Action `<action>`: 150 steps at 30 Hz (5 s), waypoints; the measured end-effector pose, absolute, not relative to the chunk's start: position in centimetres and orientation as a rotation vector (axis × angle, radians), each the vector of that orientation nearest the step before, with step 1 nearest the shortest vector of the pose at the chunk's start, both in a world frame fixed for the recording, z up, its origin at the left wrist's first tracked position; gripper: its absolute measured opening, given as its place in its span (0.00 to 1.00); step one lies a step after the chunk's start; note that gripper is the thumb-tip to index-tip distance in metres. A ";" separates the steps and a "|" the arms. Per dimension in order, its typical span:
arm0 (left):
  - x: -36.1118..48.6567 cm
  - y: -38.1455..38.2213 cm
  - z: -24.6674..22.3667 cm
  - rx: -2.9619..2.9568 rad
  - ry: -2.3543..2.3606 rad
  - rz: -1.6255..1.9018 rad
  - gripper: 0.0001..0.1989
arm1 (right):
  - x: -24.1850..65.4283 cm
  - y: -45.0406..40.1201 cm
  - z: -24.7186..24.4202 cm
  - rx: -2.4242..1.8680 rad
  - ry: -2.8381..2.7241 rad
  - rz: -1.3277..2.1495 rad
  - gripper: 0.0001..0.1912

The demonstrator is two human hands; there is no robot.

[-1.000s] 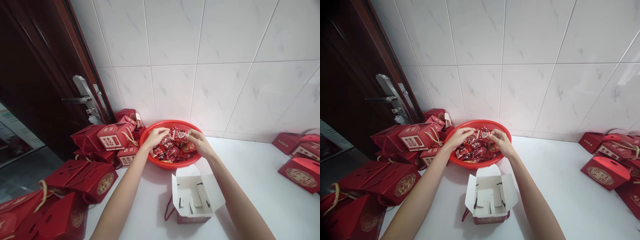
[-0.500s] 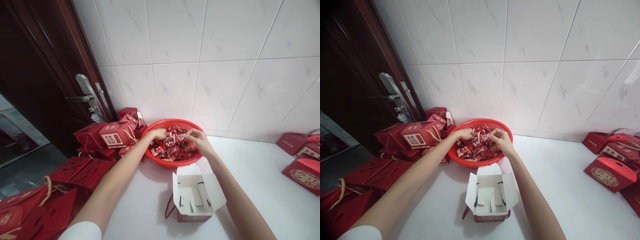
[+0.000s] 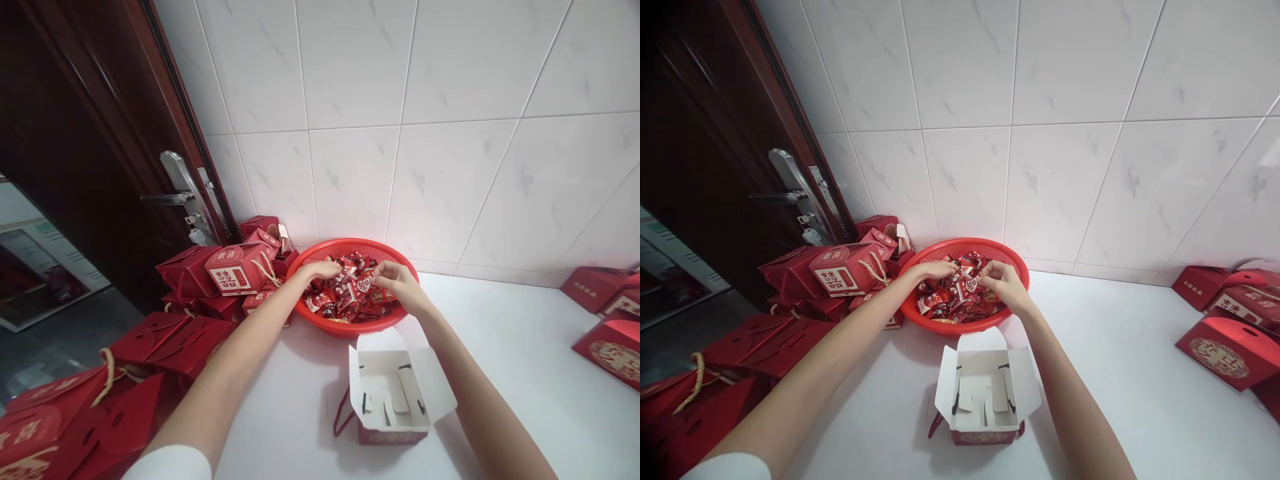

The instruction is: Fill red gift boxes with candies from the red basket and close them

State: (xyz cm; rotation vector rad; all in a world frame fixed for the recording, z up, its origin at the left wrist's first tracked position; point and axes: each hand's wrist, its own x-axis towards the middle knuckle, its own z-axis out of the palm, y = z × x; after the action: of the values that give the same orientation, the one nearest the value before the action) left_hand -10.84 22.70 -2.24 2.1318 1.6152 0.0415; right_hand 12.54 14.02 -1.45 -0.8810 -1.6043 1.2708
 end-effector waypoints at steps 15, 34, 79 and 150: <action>-10.7 22.5 -2.4 1.751 1.711 0.401 0.17 | 12.3 14.3 -1.9 -0.916 -1.965 1.266 0.05; -9.2 19.3 0.1 1.918 0.940 0.621 0.25 | 11.8 15.2 -3.1 -1.097 -1.539 1.143 0.19; -7.8 14.7 1.7 1.857 0.829 0.886 0.15 | 12.3 14.4 -1.4 -0.695 -1.302 1.485 0.20; -8.2 14.7 1.6 1.913 0.773 0.851 0.17 | 12.4 14.2 -1.4 -0.606 -1.418 1.518 0.17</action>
State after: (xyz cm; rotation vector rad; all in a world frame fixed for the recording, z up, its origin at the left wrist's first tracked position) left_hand -8.21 14.71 1.65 1.9134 0.7728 0.8510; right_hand 12.36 14.19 -1.36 -0.6064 -1.4179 1.5183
